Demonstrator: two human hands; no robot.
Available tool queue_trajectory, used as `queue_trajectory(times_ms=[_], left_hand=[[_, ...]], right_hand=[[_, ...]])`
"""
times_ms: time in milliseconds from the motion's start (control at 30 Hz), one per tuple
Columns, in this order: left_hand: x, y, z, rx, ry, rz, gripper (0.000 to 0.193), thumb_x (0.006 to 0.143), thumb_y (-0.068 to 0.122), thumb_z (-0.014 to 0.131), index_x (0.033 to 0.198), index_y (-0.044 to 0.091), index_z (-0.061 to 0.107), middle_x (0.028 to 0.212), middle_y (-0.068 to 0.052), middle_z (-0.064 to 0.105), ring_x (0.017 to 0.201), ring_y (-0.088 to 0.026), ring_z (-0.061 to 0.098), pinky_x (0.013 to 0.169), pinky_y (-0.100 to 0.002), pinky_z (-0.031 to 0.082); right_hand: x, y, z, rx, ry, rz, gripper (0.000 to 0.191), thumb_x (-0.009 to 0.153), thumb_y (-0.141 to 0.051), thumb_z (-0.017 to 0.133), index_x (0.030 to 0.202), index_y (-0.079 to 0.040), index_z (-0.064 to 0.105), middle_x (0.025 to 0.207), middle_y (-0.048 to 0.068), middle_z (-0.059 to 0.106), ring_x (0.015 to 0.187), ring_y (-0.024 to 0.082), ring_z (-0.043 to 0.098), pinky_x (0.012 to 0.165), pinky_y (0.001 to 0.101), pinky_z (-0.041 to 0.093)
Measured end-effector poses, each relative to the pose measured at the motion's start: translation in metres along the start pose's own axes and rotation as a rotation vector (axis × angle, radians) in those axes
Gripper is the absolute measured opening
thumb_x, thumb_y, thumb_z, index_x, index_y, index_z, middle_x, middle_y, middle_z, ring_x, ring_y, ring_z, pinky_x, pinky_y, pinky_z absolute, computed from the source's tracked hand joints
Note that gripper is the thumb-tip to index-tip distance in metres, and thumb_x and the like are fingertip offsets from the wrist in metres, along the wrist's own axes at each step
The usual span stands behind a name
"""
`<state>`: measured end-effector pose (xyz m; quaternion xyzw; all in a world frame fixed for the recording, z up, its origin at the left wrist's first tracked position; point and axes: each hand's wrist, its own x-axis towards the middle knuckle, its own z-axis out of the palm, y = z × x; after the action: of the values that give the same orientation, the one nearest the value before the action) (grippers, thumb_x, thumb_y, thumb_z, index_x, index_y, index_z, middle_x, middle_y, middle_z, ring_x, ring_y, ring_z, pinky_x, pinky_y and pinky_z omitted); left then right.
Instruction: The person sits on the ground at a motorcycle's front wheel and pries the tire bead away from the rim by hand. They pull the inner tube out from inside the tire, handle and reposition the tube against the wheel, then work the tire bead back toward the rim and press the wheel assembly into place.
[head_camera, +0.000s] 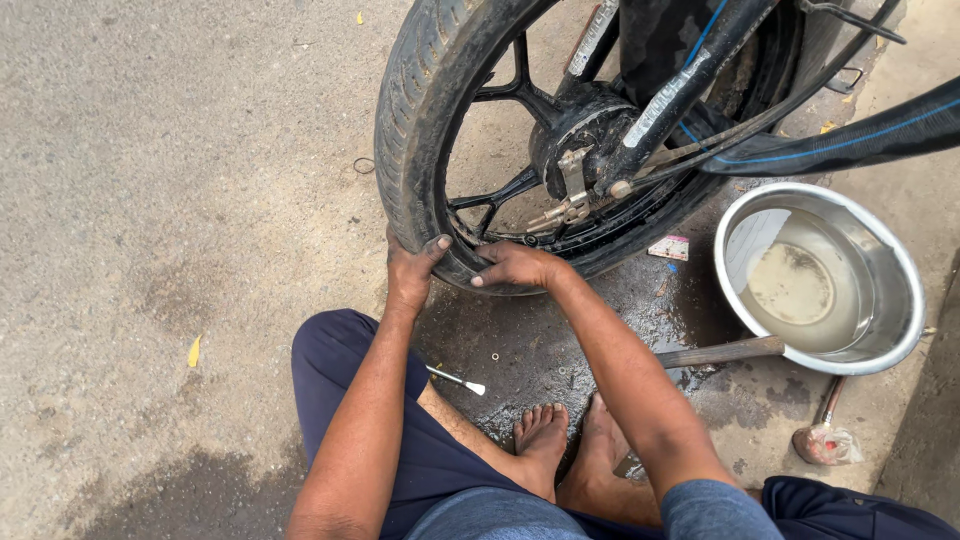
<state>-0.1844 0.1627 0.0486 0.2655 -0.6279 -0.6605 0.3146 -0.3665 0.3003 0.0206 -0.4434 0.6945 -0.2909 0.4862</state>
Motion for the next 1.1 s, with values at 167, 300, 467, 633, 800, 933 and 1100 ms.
queue_trajectory(times_ms=[167, 300, 467, 633, 800, 933, 1100], left_hand=[[-0.002, 0.021, 0.002, -0.001, -0.043, 0.033, 0.109, 0.076, 0.046, 0.084, 0.154, -0.004, 0.027, 0.142, -0.021, 0.056, 0.129, -0.031, 0.055, 0.110, -0.039, 0.043], [-0.001, 0.030, 0.005, -0.027, -0.046, 0.049, 0.101, 0.078, 0.042, 0.083, 0.153, -0.004, 0.031, 0.142, -0.018, 0.058, 0.129, -0.028, 0.056, 0.111, -0.037, 0.041], [-0.003, 0.024, 0.015, -0.177, -0.051, 0.058, 0.102, 0.078, 0.049, 0.081, 0.152, -0.005, 0.035, 0.141, -0.017, 0.057, 0.127, -0.028, 0.055, 0.111, -0.037, 0.041], [-0.016, 0.036, 0.020, -0.176, 0.064, -0.005, 0.113, 0.077, 0.064, 0.076, 0.156, -0.003, 0.030, 0.148, -0.024, 0.051, 0.135, -0.036, 0.050, 0.113, -0.045, 0.038], [0.028, 0.142, 0.009, 0.251, 0.056, -0.138, 0.116, 0.070, 0.064, 0.077, 0.154, -0.002, 0.031, 0.135, -0.034, 0.058, 0.118, -0.042, 0.067, 0.104, -0.053, 0.052], [0.080, 0.220, 0.040, 0.690, 0.105, 0.120, 0.100, 0.075, 0.062, 0.083, 0.147, 0.002, 0.048, 0.128, -0.027, 0.067, 0.118, -0.039, 0.068, 0.106, -0.047, 0.053], [0.036, 0.170, 0.050, 1.043, 0.309, 0.569, 0.115, 0.073, 0.054, 0.089, 0.156, 0.003, 0.027, 0.155, -0.024, 0.038, 0.144, -0.040, 0.039, 0.116, -0.055, 0.034]], right_hand=[[-0.039, 0.030, -0.047, -0.632, -0.082, 0.328, 0.058, 0.077, -0.052, 0.079, 0.118, -0.010, 0.078, 0.121, 0.013, 0.075, 0.114, 0.032, 0.068, 0.101, 0.0442, 0.049], [-0.058, 0.043, -0.049, -0.802, 0.075, 0.379, 0.069, 0.073, -0.059, 0.082, 0.120, -0.009, 0.074, 0.119, 0.018, 0.073, 0.113, 0.037, 0.068, 0.099, 0.0460, 0.052], [-0.059, 0.029, -0.032, -0.841, 0.132, 0.390, 0.074, 0.069, -0.067, 0.082, 0.115, -0.010, 0.077, 0.119, 0.016, 0.073, 0.114, 0.036, 0.069, 0.100, 0.0435, 0.052], [-0.076, 0.015, -0.015, -0.702, 0.252, 0.428, 0.077, 0.061, -0.067, 0.081, 0.117, -0.015, 0.078, 0.121, 0.011, 0.075, 0.117, 0.031, 0.069, 0.103, 0.0399, 0.051], [-0.040, -0.017, 0.036, -0.363, 0.342, 0.297, 0.105, 0.063, -0.077, 0.074, 0.139, -0.005, 0.063, 0.146, 0.025, 0.057, 0.135, 0.038, 0.056, 0.113, 0.0468, 0.043], [0.000, -0.051, 0.050, 0.014, 0.463, -0.092, 0.089, 0.075, -0.064, 0.076, 0.133, 0.002, 0.065, 0.132, 0.023, 0.068, 0.123, 0.031, 0.065, 0.105, 0.0377, 0.047], [-0.005, -0.065, 0.036, 0.109, 0.285, -0.063, 0.072, 0.078, -0.055, 0.076, 0.123, 0.001, 0.072, 0.112, 0.016, 0.076, 0.101, 0.023, 0.070, 0.089, 0.0363, 0.051]])
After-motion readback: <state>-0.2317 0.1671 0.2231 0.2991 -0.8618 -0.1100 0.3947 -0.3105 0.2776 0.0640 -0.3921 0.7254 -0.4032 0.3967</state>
